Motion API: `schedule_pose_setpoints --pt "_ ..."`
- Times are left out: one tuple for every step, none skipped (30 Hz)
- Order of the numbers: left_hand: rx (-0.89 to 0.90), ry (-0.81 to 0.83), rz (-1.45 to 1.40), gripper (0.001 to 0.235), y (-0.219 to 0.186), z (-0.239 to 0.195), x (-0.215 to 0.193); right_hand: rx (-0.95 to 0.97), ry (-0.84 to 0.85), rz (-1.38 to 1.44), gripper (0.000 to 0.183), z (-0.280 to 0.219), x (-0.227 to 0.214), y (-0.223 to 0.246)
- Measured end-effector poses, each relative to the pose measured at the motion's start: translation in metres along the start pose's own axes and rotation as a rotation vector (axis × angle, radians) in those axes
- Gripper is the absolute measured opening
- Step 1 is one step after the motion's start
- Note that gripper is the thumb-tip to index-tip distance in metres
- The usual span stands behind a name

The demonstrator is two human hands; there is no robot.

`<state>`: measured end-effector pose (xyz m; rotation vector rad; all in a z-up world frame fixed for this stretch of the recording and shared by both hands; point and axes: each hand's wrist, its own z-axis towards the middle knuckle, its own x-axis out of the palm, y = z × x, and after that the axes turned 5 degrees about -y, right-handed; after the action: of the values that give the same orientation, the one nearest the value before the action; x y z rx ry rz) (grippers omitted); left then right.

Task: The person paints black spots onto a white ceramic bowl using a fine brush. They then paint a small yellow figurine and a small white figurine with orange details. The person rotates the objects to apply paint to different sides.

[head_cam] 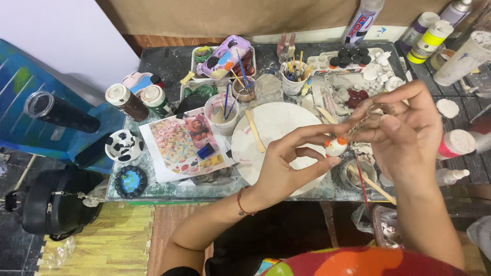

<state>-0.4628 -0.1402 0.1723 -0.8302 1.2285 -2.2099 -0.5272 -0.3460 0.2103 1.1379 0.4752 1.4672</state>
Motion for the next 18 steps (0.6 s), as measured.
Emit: schedule_pose_setpoints --pt "0.025 -0.029 0.012 0.047 0.002 0.000 0.003 -0.020 0.020 -0.002 0.017 -0.001 0.003 -0.001" --pt "0.051 -0.059 0.023 0.046 0.002 -0.002 0.005 -0.055 0.023 -0.051 0.018 -0.004 0.005 -0.001" --pt "0.078 -0.068 0.055 0.042 0.002 -0.005 0.006 -0.090 0.024 -0.099 0.019 -0.007 0.008 -0.001" --pt "0.104 -0.079 0.087 0.038 0.002 -0.008 0.007 -0.139 0.008 -0.193 0.021 -0.011 0.011 -0.001" --pt "0.130 -0.091 0.119 0.034 0.000 -0.011 0.008 -0.164 -0.007 -0.268 0.022 -0.015 0.014 -0.002" --pt "0.139 -0.109 0.138 0.035 -0.001 -0.015 0.009 -0.188 -0.023 -0.343 0.023 -0.019 0.017 -0.003" --pt "0.149 -0.127 0.157 0.037 -0.004 -0.019 0.012 -0.189 -0.037 -0.399 0.024 -0.024 0.019 -0.004" --pt "0.157 -0.145 0.176 0.038 -0.006 -0.023 0.014 -0.170 -0.045 -0.430 0.024 -0.030 0.021 -0.006" --pt "0.187 -0.169 0.208 0.038 -0.008 -0.026 0.017 -0.152 -0.052 -0.461 0.025 -0.035 0.022 -0.008" --pt "0.217 -0.193 0.240 0.038 -0.010 -0.029 0.020 -0.115 -0.053 -0.468 0.027 -0.041 0.023 -0.011" --pt "0.248 -0.216 0.272 0.038 -0.012 -0.031 0.023 -0.079 -0.054 -0.473 0.029 -0.047 0.022 -0.014" --pt "0.271 -0.221 0.318 0.039 -0.015 -0.034 0.025 -0.079 -0.063 -0.484 0.027 -0.053 0.020 -0.017" --pt "0.294 -0.226 0.365 0.039 -0.019 -0.037 0.026 -0.079 -0.072 -0.496 0.025 -0.060 0.019 -0.021" --pt "0.319 -0.232 0.412 0.040 -0.023 -0.040 0.027 -0.080 -0.079 -0.507 0.023 -0.066 0.018 -0.024" --pt "0.350 -0.232 0.446 0.040 -0.026 -0.043 0.029 -0.092 -0.081 -0.491 0.021 -0.074 0.017 -0.026" --pt "0.382 -0.234 0.480 0.040 -0.030 -0.046 0.032 -0.104 -0.082 -0.475 0.019 -0.082 0.018 -0.027" --pt "0.413 -0.235 0.514 0.040 -0.033 -0.049 0.033 -0.116 -0.084 -0.459 0.017 -0.089 0.018 -0.027" --pt "0.443 -0.237 0.559 0.040 -0.036 -0.052 0.034 -0.130 -0.078 -0.422 0.016 -0.096 0.019 -0.027"
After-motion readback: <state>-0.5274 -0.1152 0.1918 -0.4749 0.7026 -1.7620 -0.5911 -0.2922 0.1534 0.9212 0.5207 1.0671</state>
